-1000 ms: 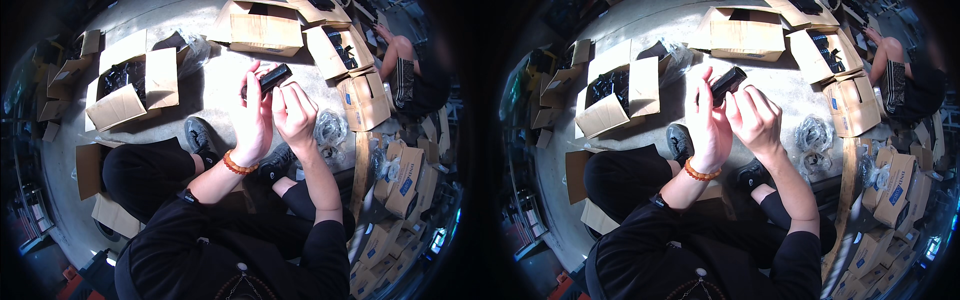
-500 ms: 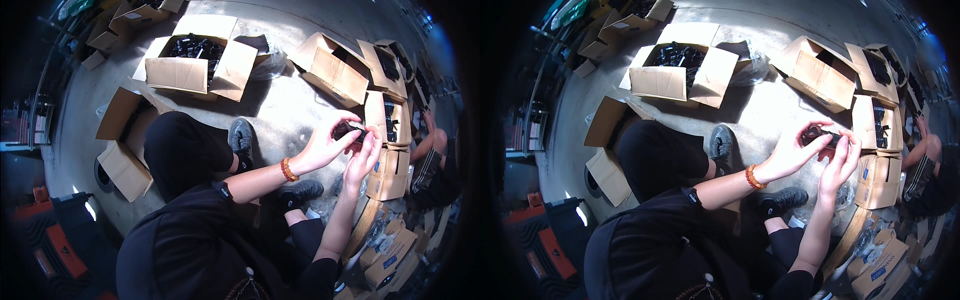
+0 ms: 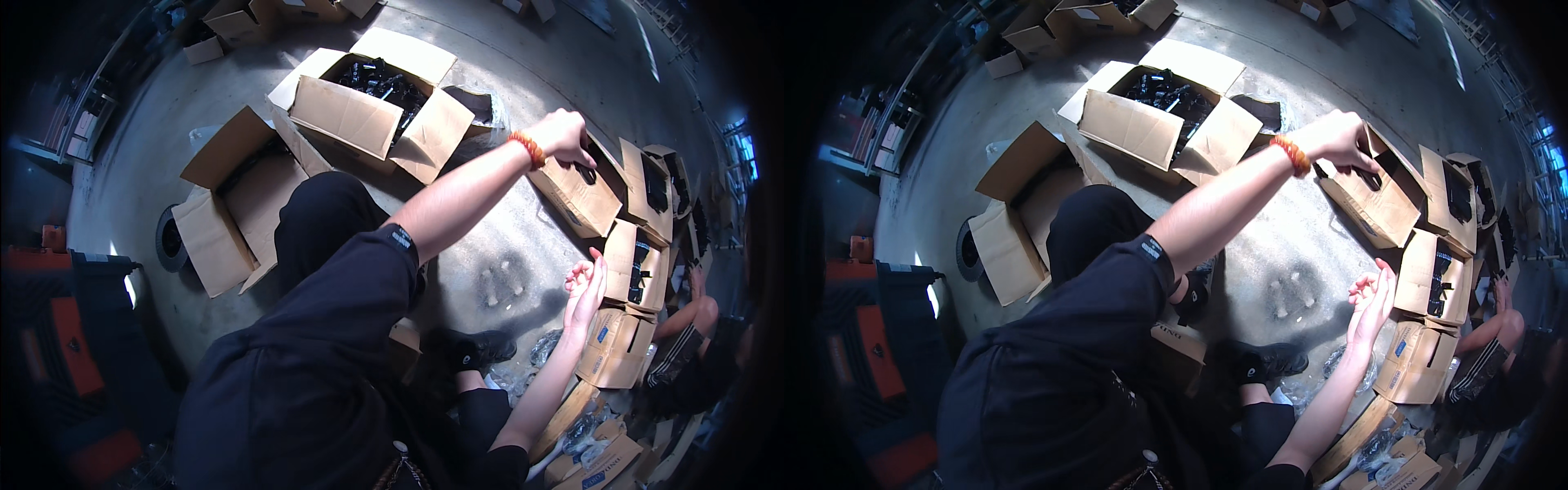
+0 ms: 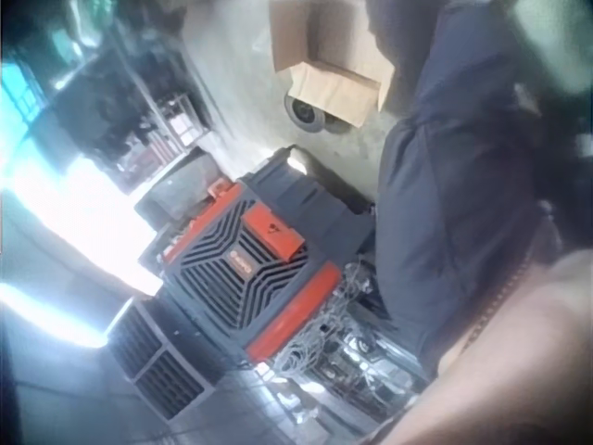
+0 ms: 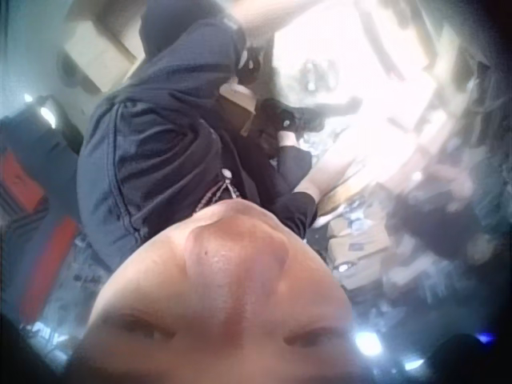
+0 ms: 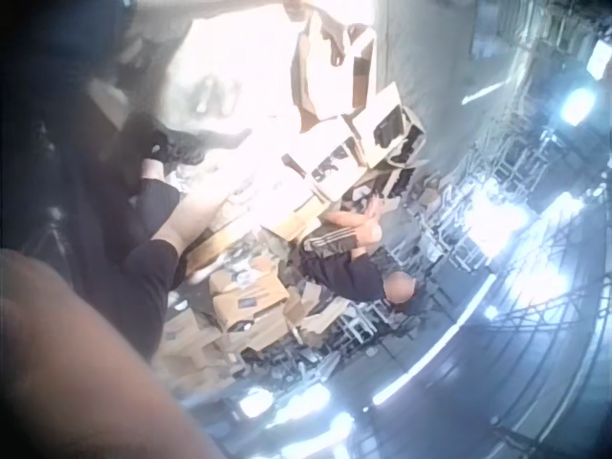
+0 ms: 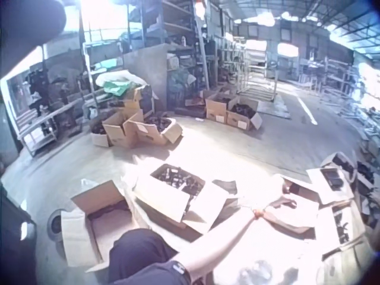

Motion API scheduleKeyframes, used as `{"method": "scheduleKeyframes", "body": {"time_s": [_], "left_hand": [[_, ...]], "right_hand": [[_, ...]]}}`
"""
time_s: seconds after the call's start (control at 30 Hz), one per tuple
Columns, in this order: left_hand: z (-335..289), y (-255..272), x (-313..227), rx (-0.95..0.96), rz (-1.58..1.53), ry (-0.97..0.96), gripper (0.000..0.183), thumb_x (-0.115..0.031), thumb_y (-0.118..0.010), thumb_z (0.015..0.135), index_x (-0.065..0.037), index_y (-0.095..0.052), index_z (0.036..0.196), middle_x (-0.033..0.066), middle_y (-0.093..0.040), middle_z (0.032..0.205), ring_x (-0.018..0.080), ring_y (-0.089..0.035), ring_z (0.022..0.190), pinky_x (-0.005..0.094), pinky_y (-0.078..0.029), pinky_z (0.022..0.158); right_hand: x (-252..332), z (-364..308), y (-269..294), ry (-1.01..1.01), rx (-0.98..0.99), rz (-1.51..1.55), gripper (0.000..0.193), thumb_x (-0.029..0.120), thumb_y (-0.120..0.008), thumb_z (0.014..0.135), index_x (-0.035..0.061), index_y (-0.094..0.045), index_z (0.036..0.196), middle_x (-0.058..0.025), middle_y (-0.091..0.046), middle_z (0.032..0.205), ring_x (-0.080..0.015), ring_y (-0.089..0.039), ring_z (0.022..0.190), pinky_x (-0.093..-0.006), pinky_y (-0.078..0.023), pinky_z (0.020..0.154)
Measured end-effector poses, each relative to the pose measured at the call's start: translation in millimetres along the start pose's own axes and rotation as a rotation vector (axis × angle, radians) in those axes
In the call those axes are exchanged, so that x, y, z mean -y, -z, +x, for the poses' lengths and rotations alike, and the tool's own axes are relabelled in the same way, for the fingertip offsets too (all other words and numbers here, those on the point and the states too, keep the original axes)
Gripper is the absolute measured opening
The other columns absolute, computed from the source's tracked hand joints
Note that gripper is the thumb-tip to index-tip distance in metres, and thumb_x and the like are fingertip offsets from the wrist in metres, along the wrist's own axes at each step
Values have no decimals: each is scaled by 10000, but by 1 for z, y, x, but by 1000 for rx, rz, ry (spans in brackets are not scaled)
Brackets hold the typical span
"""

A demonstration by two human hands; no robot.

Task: The person picks up a small black plastic component from a box, inserts a small silver metal pin or screw into it by hand, and then places the assembled part into a plastic bag.

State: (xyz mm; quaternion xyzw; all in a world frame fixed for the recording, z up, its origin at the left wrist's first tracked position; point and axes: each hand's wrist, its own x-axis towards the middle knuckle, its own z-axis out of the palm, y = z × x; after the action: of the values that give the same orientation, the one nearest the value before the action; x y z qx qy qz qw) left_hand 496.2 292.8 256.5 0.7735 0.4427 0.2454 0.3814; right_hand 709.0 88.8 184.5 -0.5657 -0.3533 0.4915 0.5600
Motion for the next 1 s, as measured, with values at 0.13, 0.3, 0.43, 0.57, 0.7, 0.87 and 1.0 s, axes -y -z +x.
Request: {"method": "scheduleKeyframes", "body": {"time_s": [0.13,0.3,0.43,0.57,0.7,0.87,1.0], "left_hand": [[43,111,29,225,512,194,348,-330,-776,787,11,-709,770,83,-688,674,147,-668,538,257,-524,477],[7,201,106,307,761,389,247,-214,-779,791,23,-718,831,105,-661,610,134,-601,436,255,-479,395],[-45,232,186,250,719,356,324,-296,-812,761,-41,-744,949,89,-705,795,159,-662,625,282,-541,531],[-66,224,210,168,411,496,354,-316,-795,791,-44,-730,1007,60,-699,823,124,-657,662,239,-565,614],[-56,194,198,224,-182,414,453,-359,-748,840,-19,-670,1129,47,-700,968,87,-671,816,190,-561,723],[-65,88,88,313,-786,204,408,-340,-555,979,-44,-599,1256,67,-675,1099,117,-681,918,196,-557,749],[-91,12,14,424,-877,198,410,-341,-543,984,-36,-598,1254,76,-675,1092,151,-685,941,223,-558,741]], "right_hand": [[-6,0,6,-1,9,-100,272,277,-471,1021,40,-542,1135,-17,-550,757,-80,-544,618,-182,-399,504],[-6,2,10,-15,26,-108,251,251,-508,1006,14,-571,1059,-23,-564,756,-73,-557,617,-184,-414,508],[-11,2,1,-35,80,-110,236,231,-530,992,6,-577,1047,-32,-562,763,-82,-563,626,-187,-423,510],[-13,1,-1,-64,93,-144,239,224,-541,984,-1,-582,1051,-36,-565,768,-85,-565,636,-187,-436,523],[-13,1,-18,-35,182,-293,244,198,-555,978,-9,-603,1097,-62,-611,829,-84,-596,692,-186,-468,579],[0,3,-87,328,295,-144,531,168,-657,912,20,-426,1366,-98,-579,1124,-125,-597,944,-262,-511,807],[15,-5,-98,545,50,-151,584,221,-708,884,16,-443,1363,-142,-594,1143,-163,-631,936,-277,-547,757]]}}
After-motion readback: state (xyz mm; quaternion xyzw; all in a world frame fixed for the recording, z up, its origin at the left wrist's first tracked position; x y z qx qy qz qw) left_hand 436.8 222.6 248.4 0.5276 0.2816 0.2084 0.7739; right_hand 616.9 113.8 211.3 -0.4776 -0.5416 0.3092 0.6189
